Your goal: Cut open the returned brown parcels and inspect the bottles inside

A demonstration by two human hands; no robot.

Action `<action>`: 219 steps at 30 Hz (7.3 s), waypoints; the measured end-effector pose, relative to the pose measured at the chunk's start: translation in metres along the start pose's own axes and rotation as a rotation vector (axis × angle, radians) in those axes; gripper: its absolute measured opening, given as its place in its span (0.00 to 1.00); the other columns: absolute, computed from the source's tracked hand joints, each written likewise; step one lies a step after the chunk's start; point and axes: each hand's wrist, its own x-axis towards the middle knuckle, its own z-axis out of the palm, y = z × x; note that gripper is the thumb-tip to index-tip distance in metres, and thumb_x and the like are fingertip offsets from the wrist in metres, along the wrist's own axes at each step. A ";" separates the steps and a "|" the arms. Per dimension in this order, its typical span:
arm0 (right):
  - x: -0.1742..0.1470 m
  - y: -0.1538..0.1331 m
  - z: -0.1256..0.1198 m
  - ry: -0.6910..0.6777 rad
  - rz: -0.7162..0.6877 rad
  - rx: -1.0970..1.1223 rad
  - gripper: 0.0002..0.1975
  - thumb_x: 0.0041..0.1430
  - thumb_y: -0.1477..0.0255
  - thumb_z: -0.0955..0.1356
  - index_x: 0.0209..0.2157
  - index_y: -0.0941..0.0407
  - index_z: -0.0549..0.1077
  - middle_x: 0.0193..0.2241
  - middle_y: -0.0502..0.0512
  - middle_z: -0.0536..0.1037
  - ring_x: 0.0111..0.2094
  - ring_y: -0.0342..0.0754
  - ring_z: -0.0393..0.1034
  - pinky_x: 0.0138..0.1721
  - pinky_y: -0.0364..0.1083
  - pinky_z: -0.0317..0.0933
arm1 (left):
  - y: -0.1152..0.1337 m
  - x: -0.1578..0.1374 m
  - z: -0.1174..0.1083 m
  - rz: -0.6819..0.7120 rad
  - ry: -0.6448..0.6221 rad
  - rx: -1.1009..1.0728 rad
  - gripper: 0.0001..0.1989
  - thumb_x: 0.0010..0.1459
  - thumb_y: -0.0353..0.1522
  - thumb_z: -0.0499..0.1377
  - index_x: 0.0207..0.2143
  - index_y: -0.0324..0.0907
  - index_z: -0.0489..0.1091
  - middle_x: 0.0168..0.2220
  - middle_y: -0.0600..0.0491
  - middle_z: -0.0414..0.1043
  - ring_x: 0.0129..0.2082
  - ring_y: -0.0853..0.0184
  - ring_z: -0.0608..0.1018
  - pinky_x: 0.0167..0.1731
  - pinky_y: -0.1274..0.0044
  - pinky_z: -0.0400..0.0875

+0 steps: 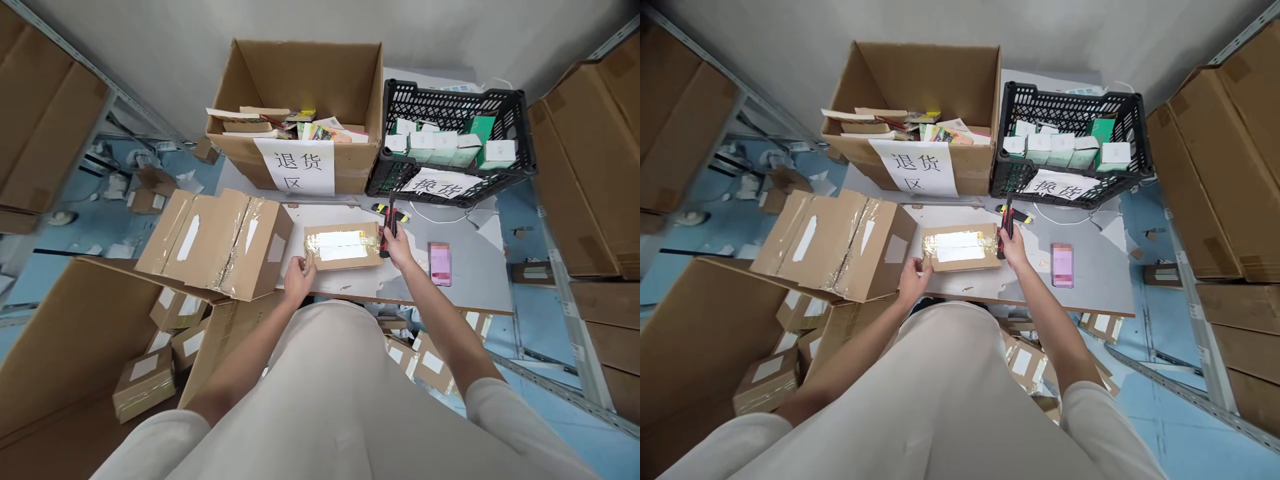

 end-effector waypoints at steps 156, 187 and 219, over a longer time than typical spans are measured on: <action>-0.057 -0.031 0.013 -0.246 -0.536 -1.595 0.28 0.63 0.67 0.60 0.61 0.67 0.59 0.64 0.76 0.55 0.65 0.68 0.46 0.59 0.70 0.42 | 0.003 0.051 -0.020 0.367 -0.242 0.453 0.68 0.38 0.60 0.61 0.68 0.30 0.34 0.68 0.33 0.37 0.69 0.46 0.44 0.63 0.51 0.37; -0.014 -0.079 0.037 -0.449 -0.867 -1.054 0.12 0.49 0.67 0.71 0.35 0.55 0.67 0.46 0.61 0.59 0.49 0.55 0.61 0.49 0.52 0.62 | 0.011 0.064 -0.014 0.328 -0.188 0.317 0.63 0.40 0.57 0.62 0.68 0.36 0.35 0.69 0.37 0.36 0.69 0.43 0.39 0.61 0.45 0.31; -0.098 -0.001 0.037 -0.532 -0.516 -0.788 0.28 0.51 0.60 0.72 0.49 0.55 0.62 0.52 0.64 0.67 0.54 0.58 0.63 0.53 0.56 0.59 | 0.017 0.013 0.026 0.583 -0.435 -0.328 0.53 0.42 0.41 0.70 0.66 0.38 0.47 0.62 0.38 0.60 0.60 0.52 0.66 0.59 0.62 0.61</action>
